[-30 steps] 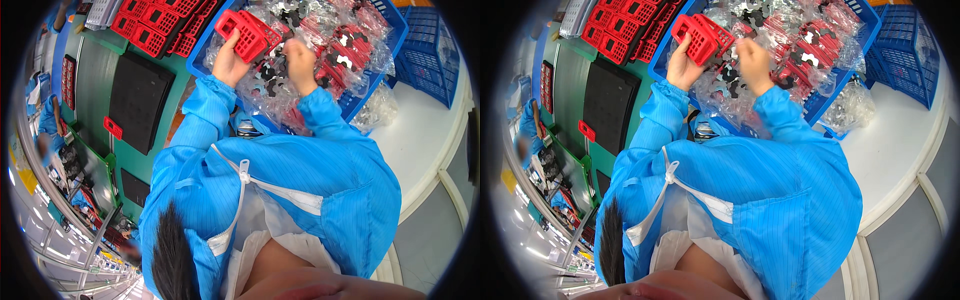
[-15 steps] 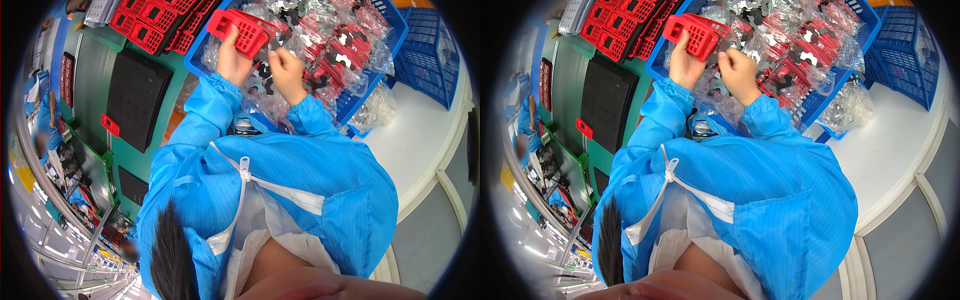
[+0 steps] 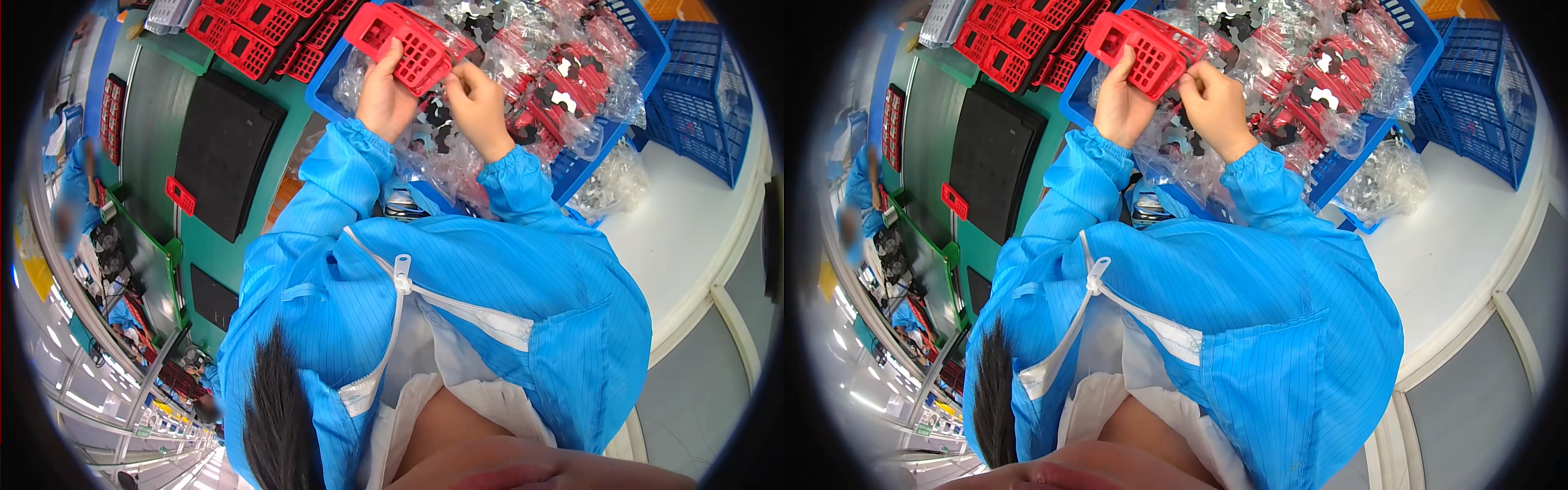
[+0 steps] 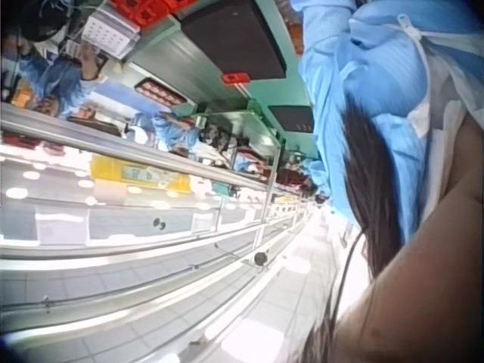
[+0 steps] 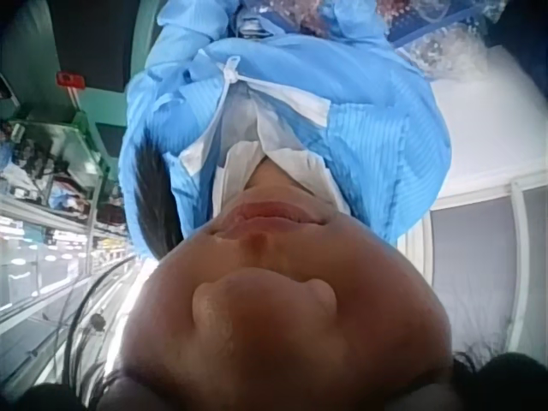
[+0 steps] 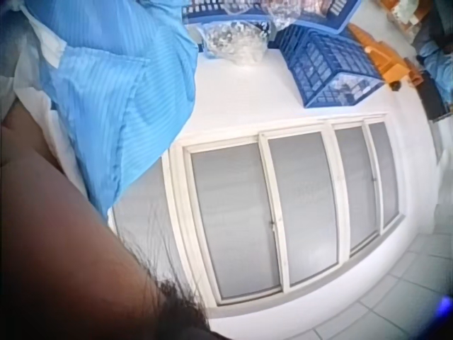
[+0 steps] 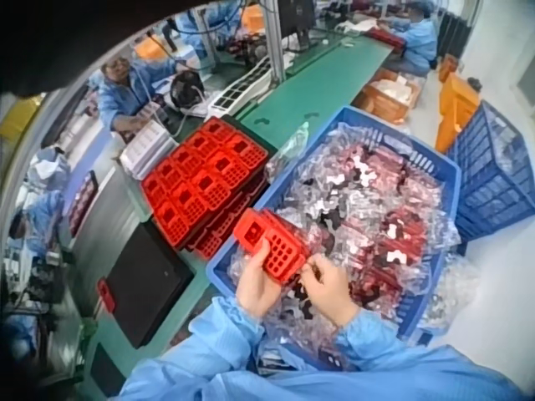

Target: Sort red plastic electronics components into trays on an assembly line.

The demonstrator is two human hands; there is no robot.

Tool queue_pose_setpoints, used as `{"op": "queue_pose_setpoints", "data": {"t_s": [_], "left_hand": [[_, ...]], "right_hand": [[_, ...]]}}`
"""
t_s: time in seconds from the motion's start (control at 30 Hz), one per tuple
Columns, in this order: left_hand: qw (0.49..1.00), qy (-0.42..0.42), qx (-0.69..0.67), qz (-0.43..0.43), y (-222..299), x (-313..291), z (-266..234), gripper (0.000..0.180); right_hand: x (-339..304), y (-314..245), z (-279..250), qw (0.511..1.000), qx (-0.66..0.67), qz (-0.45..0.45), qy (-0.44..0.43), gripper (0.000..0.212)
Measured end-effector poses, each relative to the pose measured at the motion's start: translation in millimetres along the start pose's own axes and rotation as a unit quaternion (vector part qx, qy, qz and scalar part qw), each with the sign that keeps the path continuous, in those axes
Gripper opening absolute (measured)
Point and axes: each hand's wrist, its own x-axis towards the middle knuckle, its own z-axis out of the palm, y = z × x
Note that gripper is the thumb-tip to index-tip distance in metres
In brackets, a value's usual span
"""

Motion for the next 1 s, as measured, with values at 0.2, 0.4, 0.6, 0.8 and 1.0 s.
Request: {"op": "queue_pose_setpoints", "data": {"t_s": [0.2, 0.4, 0.6, 0.8, 1.0], "left_hand": [[0.999, -0.045, -0.007, -0.029, 30, -1, -19, 0.041], [0.994, -0.022, 0.087, -0.06, 60, -54, -30, 0.046], [0.852, 0.079, 0.477, 0.199, 97, -100, -64, 0.052], [0.851, 0.172, 0.417, 0.268, 134, -167, -79, 0.068], [0.702, 0.218, 0.565, 0.375, 186, -224, -110, 0.112]], "right_hand": [[3, 65, -40, 0.962, 0.2, 0.18, 0.047, 0.023], [2, -13, 47, 0.796, 0.546, 0.143, -0.219, 0.059], [-24, -62, 114, 0.703, 0.613, 0.21, -0.292, 0.045], [-40, -94, 180, 0.74, 0.522, 0.204, -0.372, 0.052], [-57, -127, 245, 0.613, 0.56, 0.274, -0.486, 0.059]]}}
